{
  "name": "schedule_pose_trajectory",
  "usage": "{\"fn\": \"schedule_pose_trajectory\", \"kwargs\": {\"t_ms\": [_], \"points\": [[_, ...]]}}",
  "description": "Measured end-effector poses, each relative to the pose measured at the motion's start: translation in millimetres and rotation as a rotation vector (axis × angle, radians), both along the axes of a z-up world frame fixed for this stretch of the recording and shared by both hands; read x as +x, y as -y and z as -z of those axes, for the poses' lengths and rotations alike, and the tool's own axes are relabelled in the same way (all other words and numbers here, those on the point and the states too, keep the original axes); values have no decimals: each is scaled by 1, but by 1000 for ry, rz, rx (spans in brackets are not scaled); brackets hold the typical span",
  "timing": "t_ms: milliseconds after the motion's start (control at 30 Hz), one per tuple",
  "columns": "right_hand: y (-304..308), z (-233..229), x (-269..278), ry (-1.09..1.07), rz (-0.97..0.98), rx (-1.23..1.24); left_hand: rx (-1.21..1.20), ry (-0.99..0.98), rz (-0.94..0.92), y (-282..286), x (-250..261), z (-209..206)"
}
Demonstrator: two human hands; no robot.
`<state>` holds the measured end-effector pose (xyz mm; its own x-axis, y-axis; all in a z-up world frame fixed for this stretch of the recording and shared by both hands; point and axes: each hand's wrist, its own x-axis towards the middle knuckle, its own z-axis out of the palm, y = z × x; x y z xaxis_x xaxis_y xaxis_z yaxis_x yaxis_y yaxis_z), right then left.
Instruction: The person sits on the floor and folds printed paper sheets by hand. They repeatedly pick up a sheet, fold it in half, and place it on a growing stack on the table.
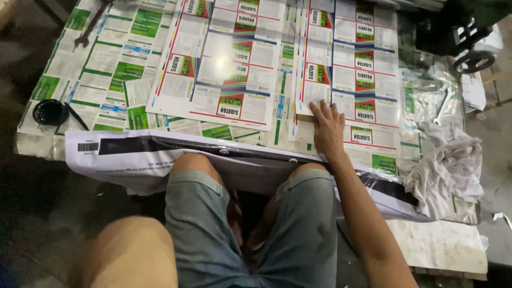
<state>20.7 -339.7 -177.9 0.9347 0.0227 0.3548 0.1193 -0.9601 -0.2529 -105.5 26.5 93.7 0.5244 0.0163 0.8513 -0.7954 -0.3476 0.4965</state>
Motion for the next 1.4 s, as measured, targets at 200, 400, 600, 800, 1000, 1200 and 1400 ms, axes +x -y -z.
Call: {"fn": "schedule_pose_trajectory", "kwargs": {"t_ms": [200, 400, 600, 800, 1000, 1200, 1400], "points": [[-4, -1, -2, 1, 2, 19, 15, -82, 32, -2, -7, 10], [-16, -16, -12, -28, 15, 71, 60, -147, 58, -90, 59, 160], [-15, -22, -8, 7, -1, 66, 61, -156, 60, -22, 1, -6], [-18, -23, -15, 13, 20, 70, 72, -124, 63, -20, 10, -18], [-4, -12, -4, 9, 20, 43, 83, -58, 87, 4, 41, -70], [6, -6, 15, -49, 14, 25, 96, -88, 105, 9, 111, 26], [14, -5, 44, -79, 19, 3, 828, -725, 14, 13, 196, 202]]}}
